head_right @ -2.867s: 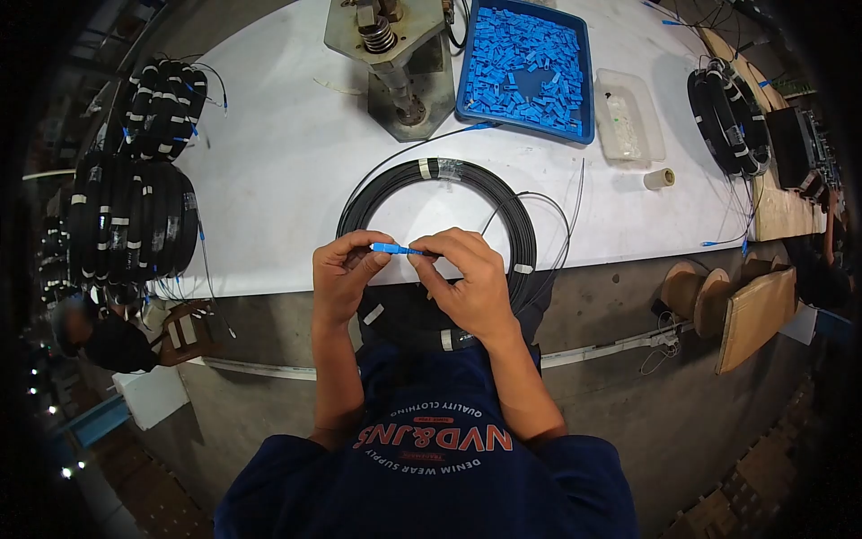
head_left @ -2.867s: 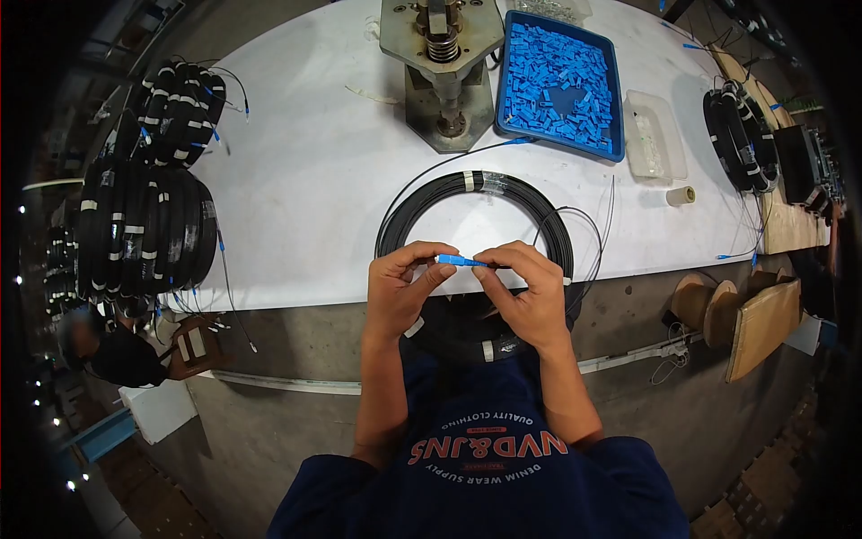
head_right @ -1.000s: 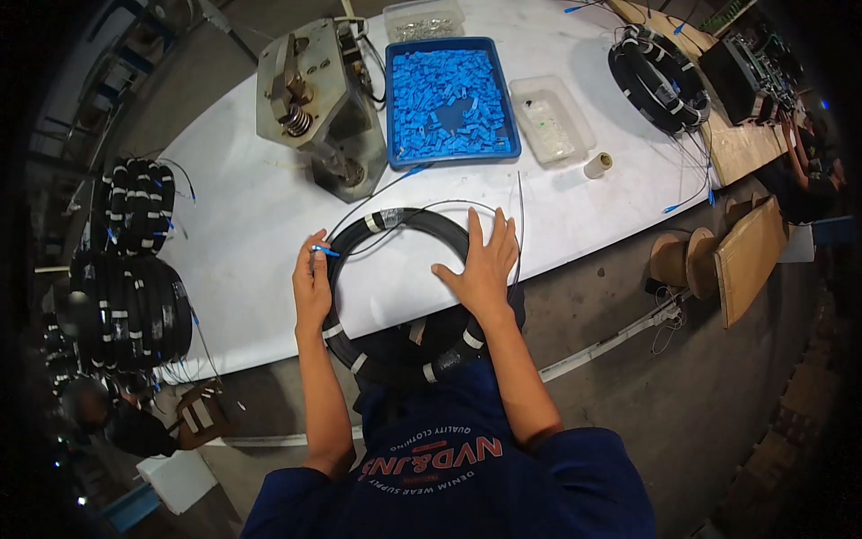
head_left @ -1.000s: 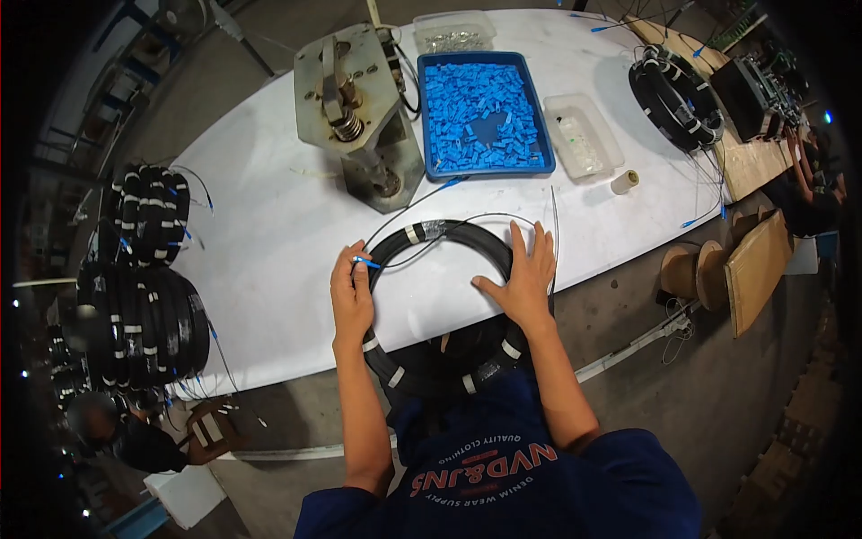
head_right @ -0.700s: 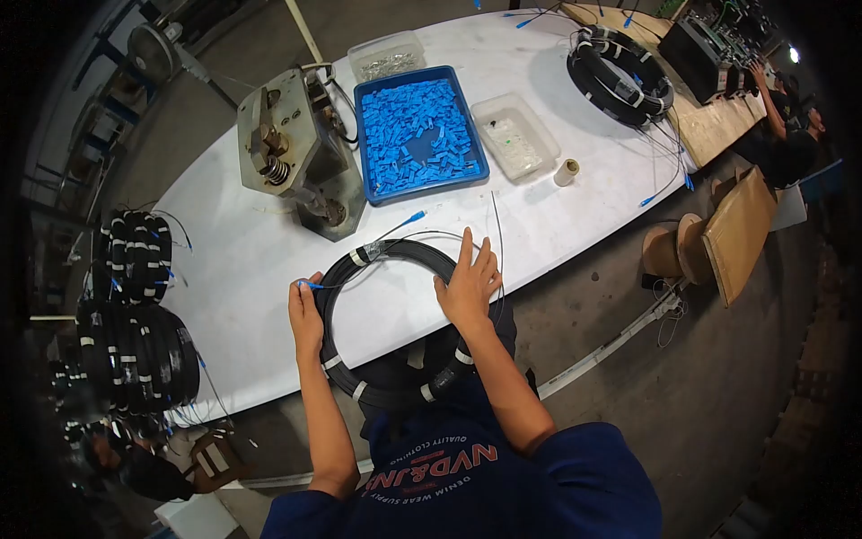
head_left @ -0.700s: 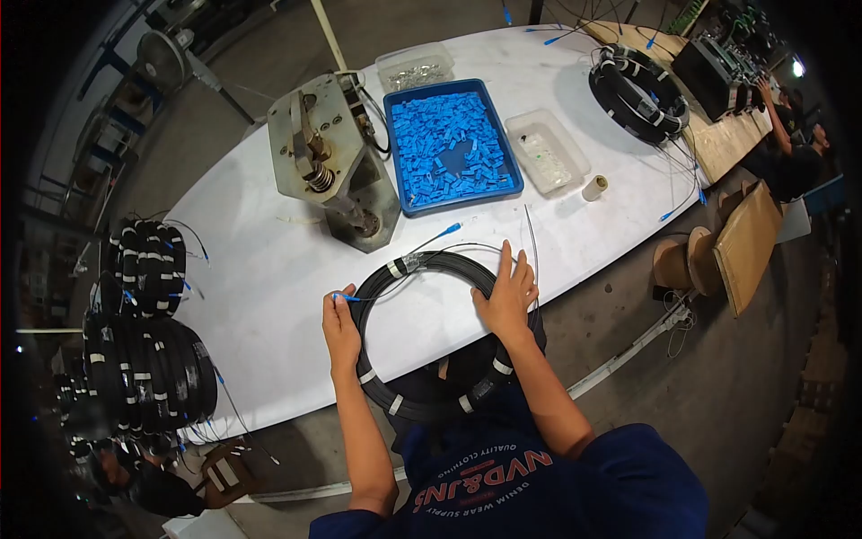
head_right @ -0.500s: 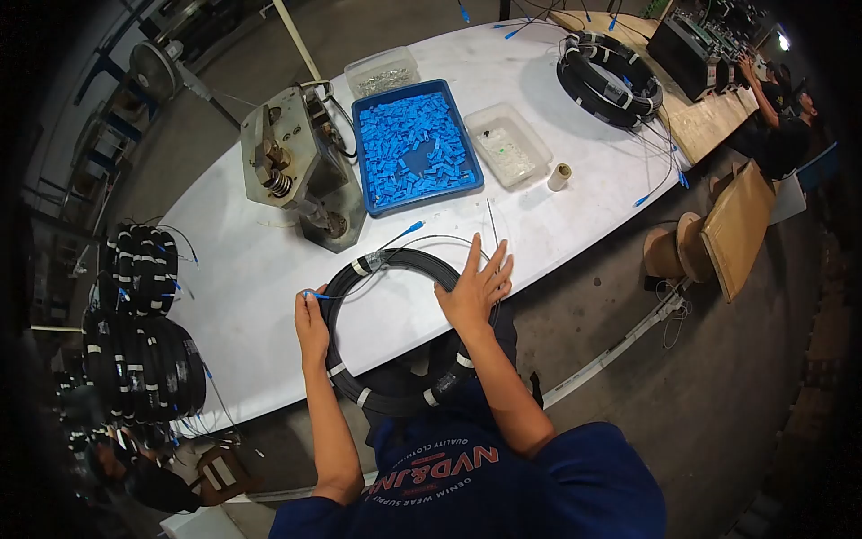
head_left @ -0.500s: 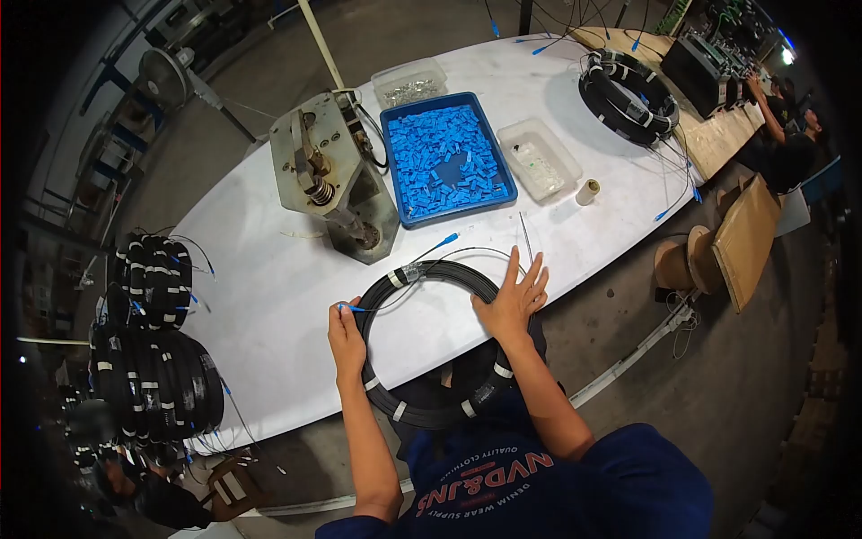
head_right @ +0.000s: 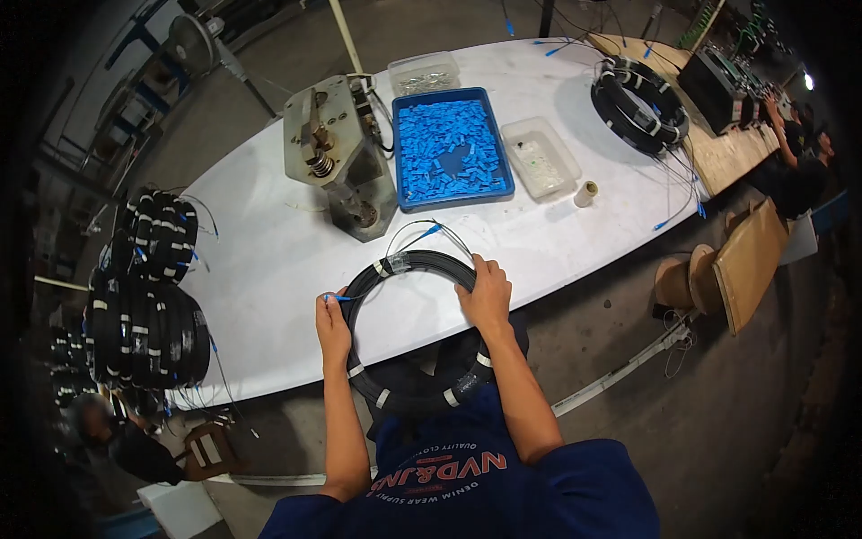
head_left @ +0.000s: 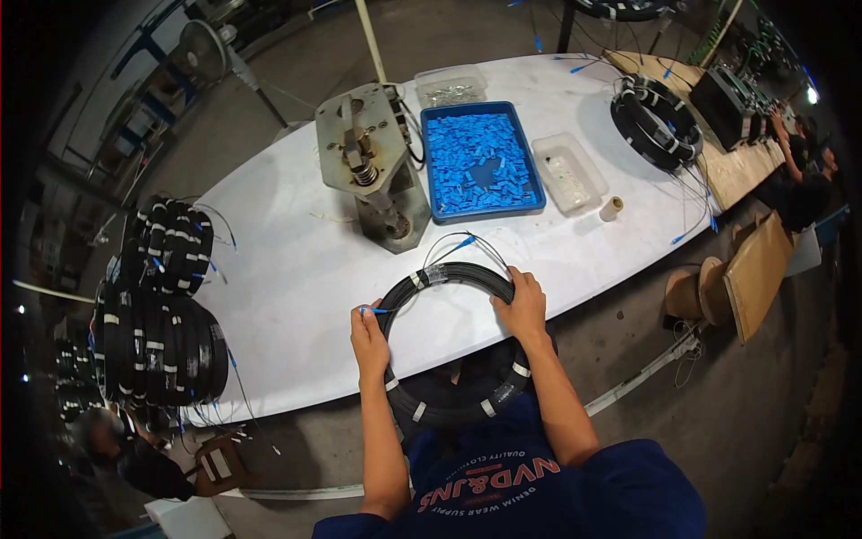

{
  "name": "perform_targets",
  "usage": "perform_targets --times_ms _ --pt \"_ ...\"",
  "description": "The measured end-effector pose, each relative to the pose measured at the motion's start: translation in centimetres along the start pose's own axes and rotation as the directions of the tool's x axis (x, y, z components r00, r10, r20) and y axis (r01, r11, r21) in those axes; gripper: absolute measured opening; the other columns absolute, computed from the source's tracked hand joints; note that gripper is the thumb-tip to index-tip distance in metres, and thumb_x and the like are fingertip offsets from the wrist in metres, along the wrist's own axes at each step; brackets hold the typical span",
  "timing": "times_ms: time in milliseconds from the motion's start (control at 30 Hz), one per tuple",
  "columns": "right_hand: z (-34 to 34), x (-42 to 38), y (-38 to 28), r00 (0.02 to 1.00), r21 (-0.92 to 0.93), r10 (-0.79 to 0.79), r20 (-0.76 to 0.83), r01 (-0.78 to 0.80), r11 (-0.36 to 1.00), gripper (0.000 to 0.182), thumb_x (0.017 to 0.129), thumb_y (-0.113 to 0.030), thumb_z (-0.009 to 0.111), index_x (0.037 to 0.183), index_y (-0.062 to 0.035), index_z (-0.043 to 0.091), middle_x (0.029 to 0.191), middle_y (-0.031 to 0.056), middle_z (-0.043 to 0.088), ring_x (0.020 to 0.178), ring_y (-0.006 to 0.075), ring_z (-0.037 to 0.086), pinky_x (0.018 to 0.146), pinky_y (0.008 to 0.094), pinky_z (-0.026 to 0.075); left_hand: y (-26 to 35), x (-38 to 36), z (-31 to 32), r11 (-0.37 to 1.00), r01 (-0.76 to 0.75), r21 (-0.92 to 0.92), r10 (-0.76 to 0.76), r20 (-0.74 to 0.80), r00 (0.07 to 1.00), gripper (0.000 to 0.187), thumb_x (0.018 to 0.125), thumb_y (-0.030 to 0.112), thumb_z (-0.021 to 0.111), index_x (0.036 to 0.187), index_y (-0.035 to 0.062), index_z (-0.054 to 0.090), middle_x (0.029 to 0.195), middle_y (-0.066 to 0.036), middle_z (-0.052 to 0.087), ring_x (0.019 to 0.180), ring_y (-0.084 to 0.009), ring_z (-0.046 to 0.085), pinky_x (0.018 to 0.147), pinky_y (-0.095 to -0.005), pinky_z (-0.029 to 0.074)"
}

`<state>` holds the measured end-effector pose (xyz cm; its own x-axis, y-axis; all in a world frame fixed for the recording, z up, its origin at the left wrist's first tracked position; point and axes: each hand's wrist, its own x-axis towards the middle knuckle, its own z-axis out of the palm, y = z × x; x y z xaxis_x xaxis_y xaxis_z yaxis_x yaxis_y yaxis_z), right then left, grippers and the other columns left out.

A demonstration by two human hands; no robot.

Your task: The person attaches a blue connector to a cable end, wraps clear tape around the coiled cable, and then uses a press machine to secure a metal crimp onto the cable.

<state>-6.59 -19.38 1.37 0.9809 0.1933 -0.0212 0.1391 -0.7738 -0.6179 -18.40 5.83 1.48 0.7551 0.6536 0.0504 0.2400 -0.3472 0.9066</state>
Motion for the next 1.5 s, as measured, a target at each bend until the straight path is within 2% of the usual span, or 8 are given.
perform_targets --times_ms 233,433,967,1100,1167,1267,1400,1500 --pt "-1.1 2.0 0.0 0.973 0.197 -0.230 -0.024 0.230 0.953 0.055 0.070 -0.012 0.078 0.121 -0.0054 0.059 0.111 0.0181 0.057 0.100 0.0372 0.056 0.086 0.0446 0.047 0.3 -2.2 0.2 0.995 0.020 -0.100 -0.025 -0.051 0.998 0.027 0.106 0.023 0.040 0.109 -0.0014 0.052 0.117 -0.018 0.066 0.098 -0.0196 0.059 0.090 -0.0320 0.044" --pt "-3.2 4.1 1.4 0.923 0.094 -0.385 -0.020 0.385 0.918 0.050 0.074 -0.012 0.076 0.121 -0.0027 0.061 0.114 0.0174 0.060 0.100 0.0355 0.057 0.088 0.0415 0.048 1.6 -3.7 2.5 0.979 0.068 -0.190 -0.084 -0.075 0.994 0.026 0.105 0.023 0.042 0.108 -0.0014 0.053 0.122 -0.020 0.064 0.086 -0.0125 0.054 0.082 -0.0261 0.044" --pt "-7.4 1.4 7.4 0.962 0.106 -0.094 -0.257 0.125 0.986 0.045 0.076 -0.012 0.075 0.120 -0.0077 0.065 0.109 0.0139 0.063 0.097 0.0344 0.057 0.085 0.0435 0.046 6.6 2.4 12.2 0.939 0.136 -0.317 -0.074 0.198 0.977 0.025 0.105 0.022 0.042 0.113 -0.0006 0.052 0.103 -0.009 0.063 0.099 -0.0164 0.060 0.093 -0.0308 0.045" --pt "-7.2 1.7 7.7 0.962 0.096 -0.107 -0.251 0.135 0.986 0.047 0.077 -0.012 0.074 0.122 -0.0065 0.062 0.111 0.0135 0.062 0.097 0.0341 0.057 0.084 0.0441 0.046 9.2 4.3 14.8 0.932 0.025 -0.361 0.031 0.148 0.989 0.023 0.105 0.020 0.043 0.114 0.0003 0.049 0.124 -0.019 0.060 0.120 -0.0225 0.056 0.104 -0.0343 0.040" --pt "-7.2 1.8 7.8 0.960 0.101 -0.112 -0.255 0.142 0.985 0.047 0.077 -0.012 0.074 0.123 -0.0057 0.061 0.111 0.0133 0.062 0.097 0.0339 0.056 0.084 0.0442 0.046 10.6 5.8 16.5 0.822 -0.270 -0.501 0.318 0.011 0.948 0.020 0.104 0.020 0.043 0.115 0.0029 0.045 0.132 -0.024 0.056 0.126 -0.0283 0.052 0.108 -0.0402 0.035" --pt "-7.3 2.2 7.7 0.960 0.074 -0.135 -0.247 0.158 0.985 0.046 0.078 -0.011 0.073 0.122 -0.0044 0.060 0.110 0.0130 0.061 0.097 0.0334 0.056 0.083 0.0439 0.046 13.6 7.6 19.3 0.681 -0.400 -0.614 0.481 -0.037 0.876 0.019 0.104 0.020 0.044 0.115 0.0049 0.041 0.131 -0.026 0.057 0.129 -0.0324 0.050 0.110 -0.0449 0.032" --pt "-7.4 2.6 7.6 0.969 0.091 -0.139 -0.204 0.160 0.983 0.045 0.077 -0.010 0.073 0.120 -0.0041 0.061 0.110 0.0131 0.060 0.097 0.0331 0.056 0.082 0.0432 0.047 15.8 8.3 24.1 0.558 -0.385 -0.735 0.634 0.079 0.769 0.021 0.103 0.020 0.048 0.115 0.0045 0.040 0.106 -0.020 0.065 0.114 -0.0312 0.057 0.104 -0.0449 0.038" --pt "-7.5 3.2 7.8 0.977 0.128 -0.135 -0.165 0.157 0.979 0.044 0.076 -0.009 0.073 0.118 -0.0037 0.061 0.110 0.0134 0.059 0.099 0.0332 0.056 0.084 0.0429 0.047 14.4 7.1 25.7 0.718 -0.425 -0.551 0.658 0.340 0.672 0.012 0.091 0.005 0.059 0.101 0.0022 0.054 0.092 -0.012 0.062 0.086 -0.0233 0.060 0.085 -0.0381 0.047"
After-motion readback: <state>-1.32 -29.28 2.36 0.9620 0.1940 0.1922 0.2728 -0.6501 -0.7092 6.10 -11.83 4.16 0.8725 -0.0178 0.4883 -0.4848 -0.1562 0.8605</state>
